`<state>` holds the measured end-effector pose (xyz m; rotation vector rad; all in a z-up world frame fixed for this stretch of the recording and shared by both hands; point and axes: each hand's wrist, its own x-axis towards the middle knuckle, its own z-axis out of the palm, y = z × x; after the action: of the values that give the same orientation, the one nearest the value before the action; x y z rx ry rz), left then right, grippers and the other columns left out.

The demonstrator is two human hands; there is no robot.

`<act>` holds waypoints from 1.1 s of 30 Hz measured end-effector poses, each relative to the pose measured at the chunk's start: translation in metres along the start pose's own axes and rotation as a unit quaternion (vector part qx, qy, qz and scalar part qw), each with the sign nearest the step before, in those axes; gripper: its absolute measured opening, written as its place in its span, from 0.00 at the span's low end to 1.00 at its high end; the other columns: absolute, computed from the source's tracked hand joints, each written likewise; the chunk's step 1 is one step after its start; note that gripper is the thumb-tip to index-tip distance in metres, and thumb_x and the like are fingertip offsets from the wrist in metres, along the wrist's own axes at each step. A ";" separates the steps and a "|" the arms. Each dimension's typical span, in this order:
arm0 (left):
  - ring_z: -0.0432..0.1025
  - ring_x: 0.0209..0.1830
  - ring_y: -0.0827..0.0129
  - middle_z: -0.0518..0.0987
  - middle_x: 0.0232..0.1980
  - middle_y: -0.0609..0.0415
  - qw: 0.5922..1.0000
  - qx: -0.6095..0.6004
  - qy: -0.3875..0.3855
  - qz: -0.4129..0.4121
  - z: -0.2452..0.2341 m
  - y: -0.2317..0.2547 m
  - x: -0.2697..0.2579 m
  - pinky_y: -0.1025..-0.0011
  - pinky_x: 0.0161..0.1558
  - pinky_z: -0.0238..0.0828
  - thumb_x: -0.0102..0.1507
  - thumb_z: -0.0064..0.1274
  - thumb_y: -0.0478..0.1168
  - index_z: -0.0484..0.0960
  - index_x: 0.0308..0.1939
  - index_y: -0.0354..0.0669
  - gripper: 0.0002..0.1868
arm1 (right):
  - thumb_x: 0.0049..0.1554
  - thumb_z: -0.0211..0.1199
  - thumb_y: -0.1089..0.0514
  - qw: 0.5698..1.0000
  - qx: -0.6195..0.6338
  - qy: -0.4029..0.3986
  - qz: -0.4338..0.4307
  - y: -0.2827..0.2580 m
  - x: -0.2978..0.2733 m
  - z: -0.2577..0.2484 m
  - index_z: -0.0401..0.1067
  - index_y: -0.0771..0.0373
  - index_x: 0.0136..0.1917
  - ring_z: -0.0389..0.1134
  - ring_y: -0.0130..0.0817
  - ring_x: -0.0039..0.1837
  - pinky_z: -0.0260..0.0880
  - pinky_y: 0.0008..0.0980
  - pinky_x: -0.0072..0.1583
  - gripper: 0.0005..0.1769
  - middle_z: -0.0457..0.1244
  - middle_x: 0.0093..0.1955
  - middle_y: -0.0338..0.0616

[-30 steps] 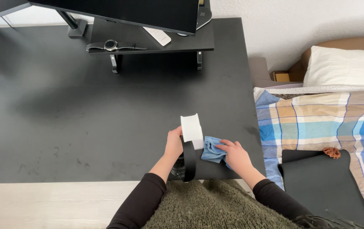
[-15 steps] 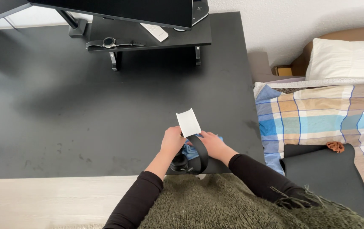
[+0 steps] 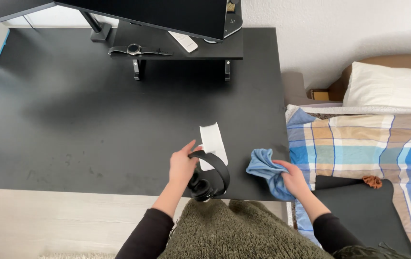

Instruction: The person cleans a desk area by first wiping a black mat with a blue cloth, then cleaning a pair of headphones. They spray a cleaning solution onto the desk surface and wipe it down with the cloth. Finally, they rearrange items on the desk, including a monitor stand, a watch, a remote, and a microphone.

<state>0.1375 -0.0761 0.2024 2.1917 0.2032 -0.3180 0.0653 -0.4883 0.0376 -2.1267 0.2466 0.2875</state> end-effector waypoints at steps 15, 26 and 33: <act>0.77 0.19 0.67 0.77 0.14 0.53 0.965 -0.176 0.164 -0.108 -0.053 0.086 -0.073 0.72 0.31 0.78 0.73 0.44 0.48 0.84 0.24 0.43 0.26 | 0.54 0.64 0.63 0.949 0.309 -0.052 -0.019 -0.159 -0.046 0.043 0.78 0.63 0.64 0.69 0.36 0.62 0.65 0.48 0.68 0.24 0.71 0.57 0.48; 0.73 0.12 0.58 0.67 0.11 0.44 0.866 -0.473 0.145 -0.076 -0.001 0.145 -0.041 0.69 0.19 0.76 0.72 0.44 0.46 0.79 0.20 0.33 0.28 | 0.62 0.57 0.60 0.917 0.347 0.052 -0.190 -0.175 -0.003 -0.021 0.77 0.62 0.57 0.65 0.29 0.57 0.65 0.40 0.65 0.13 0.70 0.54 0.44; 0.70 0.15 0.67 0.70 0.12 0.53 0.886 -0.435 0.106 -0.123 0.030 0.155 -0.013 0.73 0.25 0.74 0.69 0.49 0.48 0.83 0.20 0.37 0.27 | 0.29 0.93 0.44 0.876 0.163 -0.194 -0.411 -0.271 -0.046 -0.074 0.75 0.67 0.56 0.65 0.40 0.56 0.64 0.44 0.62 0.48 0.66 0.52 0.51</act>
<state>0.1601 -0.1927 0.3067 1.2957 0.6191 -0.0843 0.1072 -0.4025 0.3051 -1.6139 -0.7842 0.1393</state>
